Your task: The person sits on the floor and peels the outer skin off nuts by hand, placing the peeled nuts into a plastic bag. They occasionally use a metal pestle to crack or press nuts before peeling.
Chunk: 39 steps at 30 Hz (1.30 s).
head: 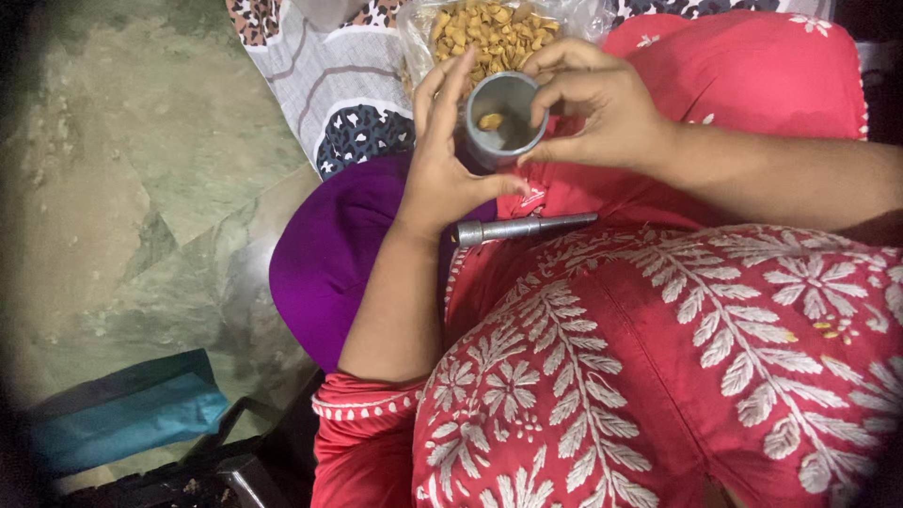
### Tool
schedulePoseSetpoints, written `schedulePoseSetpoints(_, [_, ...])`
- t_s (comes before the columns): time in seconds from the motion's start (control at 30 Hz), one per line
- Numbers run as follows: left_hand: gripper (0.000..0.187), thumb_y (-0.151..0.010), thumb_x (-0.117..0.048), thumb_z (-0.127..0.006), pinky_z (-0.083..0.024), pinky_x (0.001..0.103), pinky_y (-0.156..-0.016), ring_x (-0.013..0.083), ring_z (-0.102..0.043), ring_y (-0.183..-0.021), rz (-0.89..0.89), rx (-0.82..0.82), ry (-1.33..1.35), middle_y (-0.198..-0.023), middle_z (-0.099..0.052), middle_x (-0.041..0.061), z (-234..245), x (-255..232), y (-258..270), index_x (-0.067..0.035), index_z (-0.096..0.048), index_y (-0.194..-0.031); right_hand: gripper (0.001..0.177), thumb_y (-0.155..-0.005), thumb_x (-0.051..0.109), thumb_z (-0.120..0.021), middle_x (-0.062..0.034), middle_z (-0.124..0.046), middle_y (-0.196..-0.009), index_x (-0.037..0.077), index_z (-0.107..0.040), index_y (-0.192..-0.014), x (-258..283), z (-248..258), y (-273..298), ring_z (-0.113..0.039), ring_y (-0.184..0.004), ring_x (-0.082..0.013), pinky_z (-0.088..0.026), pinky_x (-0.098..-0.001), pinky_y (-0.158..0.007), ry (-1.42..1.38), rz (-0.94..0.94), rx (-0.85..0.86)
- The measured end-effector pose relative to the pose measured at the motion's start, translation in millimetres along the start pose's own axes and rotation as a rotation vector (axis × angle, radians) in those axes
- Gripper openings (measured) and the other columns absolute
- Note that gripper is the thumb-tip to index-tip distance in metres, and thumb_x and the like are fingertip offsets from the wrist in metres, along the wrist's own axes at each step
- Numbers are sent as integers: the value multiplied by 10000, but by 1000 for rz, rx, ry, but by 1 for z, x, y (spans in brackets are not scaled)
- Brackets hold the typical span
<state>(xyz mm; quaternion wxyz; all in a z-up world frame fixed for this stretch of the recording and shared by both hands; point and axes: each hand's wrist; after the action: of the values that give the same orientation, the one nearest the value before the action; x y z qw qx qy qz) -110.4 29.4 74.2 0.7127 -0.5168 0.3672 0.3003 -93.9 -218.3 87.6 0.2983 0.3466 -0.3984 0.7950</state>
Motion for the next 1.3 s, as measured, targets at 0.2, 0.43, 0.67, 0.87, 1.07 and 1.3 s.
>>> schedulePoseSetpoints(0.2, [933,-717,-189,-994,-552,357,-1115,233,-678,-1278,283,-66,-131,-1355,-665,97,3,19,-4,-65,-452,-1467,673,-1010,173,-832,-30,-522,-1326,105,-358,-1483,14,-34,5,-609,-1215,-112,-583,-256,-1004,-335,-93,-195])
schedulePoseSetpoints(0.43, [790,-783,-120,-935,-511,361,-1119,268,-635,-1262,-24,-351,-185,-1324,-633,102,20,20,-15,-94,-488,-1435,646,-859,361,-733,-203,-676,-1075,50,-472,-1362,7,-85,13,-713,-842,-358,-594,-440,-655,260,99,439])
schedulePoseSetpoints(0.67, [651,-725,-143,-938,-481,409,-1110,312,-613,-1284,-118,-361,-371,-1310,-634,91,27,11,-21,-93,-602,-1281,538,-930,192,-636,-160,-680,-951,185,-468,-1441,-5,-105,16,-706,-792,-380,-591,-503,-677,539,-43,783])
schedulePoseSetpoints(0.87, [696,-716,-123,-944,-478,397,-1129,295,-604,-1258,-185,-301,-378,-1320,-637,82,17,22,-23,-117,-578,-1308,655,-782,129,-667,-175,-699,-866,219,-489,-1405,-2,-91,10,-708,-758,-400,-582,-526,-644,423,33,837])
schedulePoseSetpoints(1.07, [713,-696,-103,-932,-468,407,-1127,312,-597,-1266,-179,-375,-412,-1313,-630,93,18,23,-25,-114,-568,-1309,423,-913,186,-680,-145,-729,-952,127,-525,-1302,43,-47,-14,-739,-745,-315,-592,-450,-661,362,-20,619])
schedulePoseSetpoints(1.3, [681,-717,-98,-939,-484,416,-1139,313,-611,-1265,-125,-406,-387,-1303,-650,87,18,26,-27,-109,-586,-1299,546,-920,-40,-651,-185,-696,-1052,236,-459,-1350,72,35,-11,-712,-811,-224,-592,-325,-699,139,315,22])
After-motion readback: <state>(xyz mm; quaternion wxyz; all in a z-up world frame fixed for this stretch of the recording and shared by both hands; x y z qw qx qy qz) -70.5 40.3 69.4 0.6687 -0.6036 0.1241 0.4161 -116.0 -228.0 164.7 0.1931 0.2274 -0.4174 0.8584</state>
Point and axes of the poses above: each hand's wrist, its own y-axis away from the middle knuckle, its own z-axis out of the back of the hand, x = y × z
